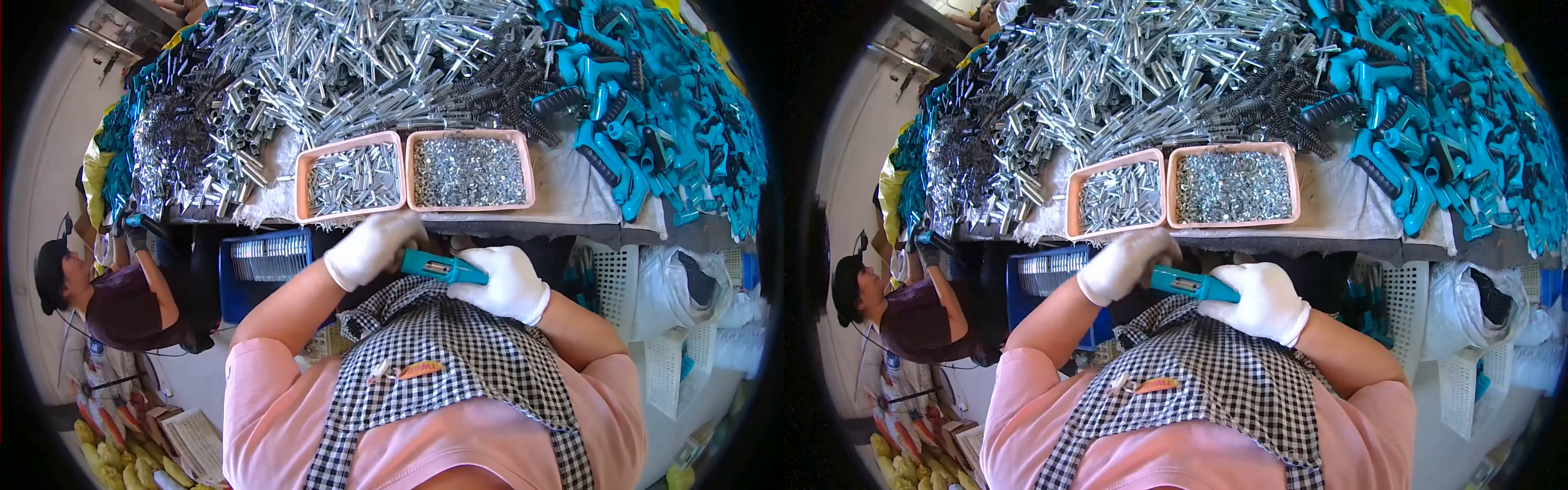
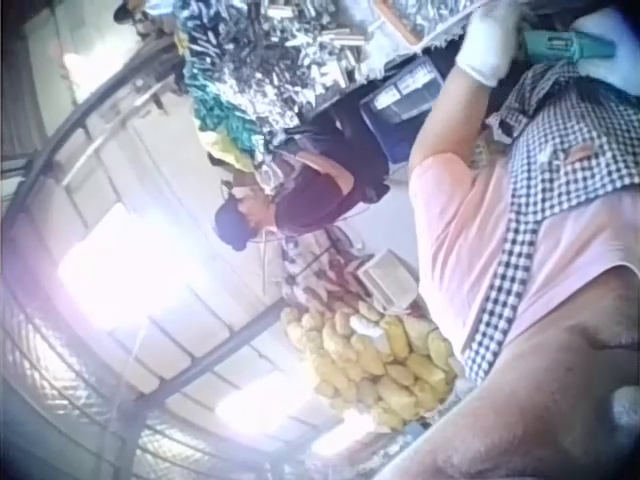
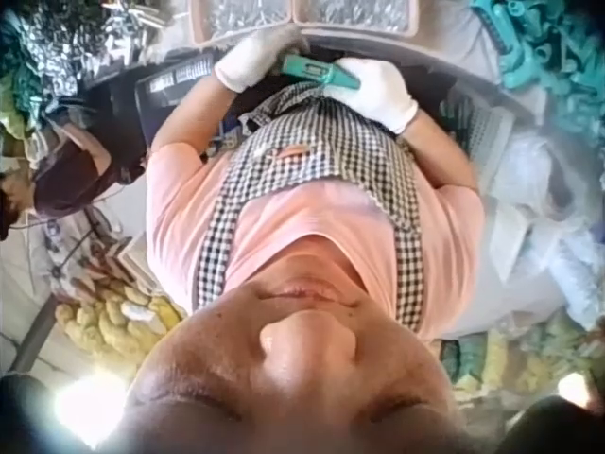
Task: Assembling teal plastic handles onto metal wire frames for paint rollers or similar hardware tools.
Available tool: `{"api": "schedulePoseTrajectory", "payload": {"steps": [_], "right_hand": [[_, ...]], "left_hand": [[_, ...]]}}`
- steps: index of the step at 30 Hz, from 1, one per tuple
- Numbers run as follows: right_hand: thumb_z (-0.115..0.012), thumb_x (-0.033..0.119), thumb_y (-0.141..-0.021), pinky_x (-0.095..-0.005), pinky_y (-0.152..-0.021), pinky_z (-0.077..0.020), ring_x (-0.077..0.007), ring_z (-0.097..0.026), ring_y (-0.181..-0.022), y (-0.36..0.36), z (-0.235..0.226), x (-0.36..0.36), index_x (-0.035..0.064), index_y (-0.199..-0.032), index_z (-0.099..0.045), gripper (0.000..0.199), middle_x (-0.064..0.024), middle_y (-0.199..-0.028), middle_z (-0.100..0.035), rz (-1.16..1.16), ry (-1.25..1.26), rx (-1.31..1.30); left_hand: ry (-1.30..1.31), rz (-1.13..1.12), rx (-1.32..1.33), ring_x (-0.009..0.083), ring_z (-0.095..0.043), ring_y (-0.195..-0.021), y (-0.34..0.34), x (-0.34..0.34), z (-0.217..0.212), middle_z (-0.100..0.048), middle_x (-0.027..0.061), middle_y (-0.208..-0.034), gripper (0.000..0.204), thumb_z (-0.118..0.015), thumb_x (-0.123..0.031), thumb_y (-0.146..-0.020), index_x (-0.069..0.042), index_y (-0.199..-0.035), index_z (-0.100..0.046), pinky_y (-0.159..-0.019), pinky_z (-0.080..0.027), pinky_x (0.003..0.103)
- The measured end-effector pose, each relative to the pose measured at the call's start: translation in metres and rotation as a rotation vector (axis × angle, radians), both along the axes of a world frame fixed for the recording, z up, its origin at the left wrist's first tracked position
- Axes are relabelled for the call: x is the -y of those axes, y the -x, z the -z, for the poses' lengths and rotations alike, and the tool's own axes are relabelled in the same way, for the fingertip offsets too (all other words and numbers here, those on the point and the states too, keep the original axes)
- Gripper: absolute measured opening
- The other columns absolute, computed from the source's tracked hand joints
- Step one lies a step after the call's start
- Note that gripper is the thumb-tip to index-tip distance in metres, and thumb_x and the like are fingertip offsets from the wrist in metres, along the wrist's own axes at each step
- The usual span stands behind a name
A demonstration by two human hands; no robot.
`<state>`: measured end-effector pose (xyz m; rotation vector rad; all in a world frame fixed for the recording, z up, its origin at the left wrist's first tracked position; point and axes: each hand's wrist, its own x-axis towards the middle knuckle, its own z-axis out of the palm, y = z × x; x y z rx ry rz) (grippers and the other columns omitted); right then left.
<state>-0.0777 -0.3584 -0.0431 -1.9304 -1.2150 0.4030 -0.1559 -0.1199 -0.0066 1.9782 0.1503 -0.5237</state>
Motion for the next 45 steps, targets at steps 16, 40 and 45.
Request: {"api": "schedulePoseTrajectory", "payload": {"steps": [16, 40, 45], "right_hand": [[-0.077, 0.04, -0.074, -0.0439, -0.06, -0.0527, -0.0337, -0.066, -0.065, -0.001, 0.008, 0.001, 0.0084, -0.09, -0.069, 0.036, -0.0153, -0.07, -0.066, 0.023, 0.025, 0.096], [-0.074, 0.043, -0.077, -0.0377, -0.053, -0.0517, -0.027, -0.066, -0.059, 0.015, 0.004, 0.007, 0.0122, -0.099, -0.068, 0.039, -0.0099, -0.068, -0.066, -0.045, 0.101, 0.241], [-0.077, 0.038, -0.072, -0.0374, -0.05, -0.0487, -0.0246, -0.062, -0.056, 0.008, -0.002, 0.011, 0.0128, -0.095, -0.065, 0.036, -0.0057, -0.068, -0.06, -0.041, 0.006, 0.379]], "left_hand": [[-0.039, -0.085, 0.537, 0.0385, -0.063, -0.115, 0.014, 0.017, -0.003, -0.061, 0.0273, -0.127, 0.027, -0.059, -0.025, -0.098, -0.001, -0.107, -0.068, -0.093, -0.052, 0.041], [-0.158, 0.306, 0.103, 0.0302, -0.066, -0.068, -0.004, 0.024, 0.006, -0.066, 0.0135, -0.071, 0.037, -0.076, -0.033, -0.079, 0.002, -0.083, -0.062, -0.063, -0.053, 0.039], [-0.025, 0.212, -0.067, 0.0209, -0.068, -0.086, -0.009, 0.024, 0.008, -0.067, 0.0136, -0.086, 0.05, -0.088, -0.031, -0.066, 0.004, -0.093, -0.063, -0.073, -0.054, 0.034]]}}
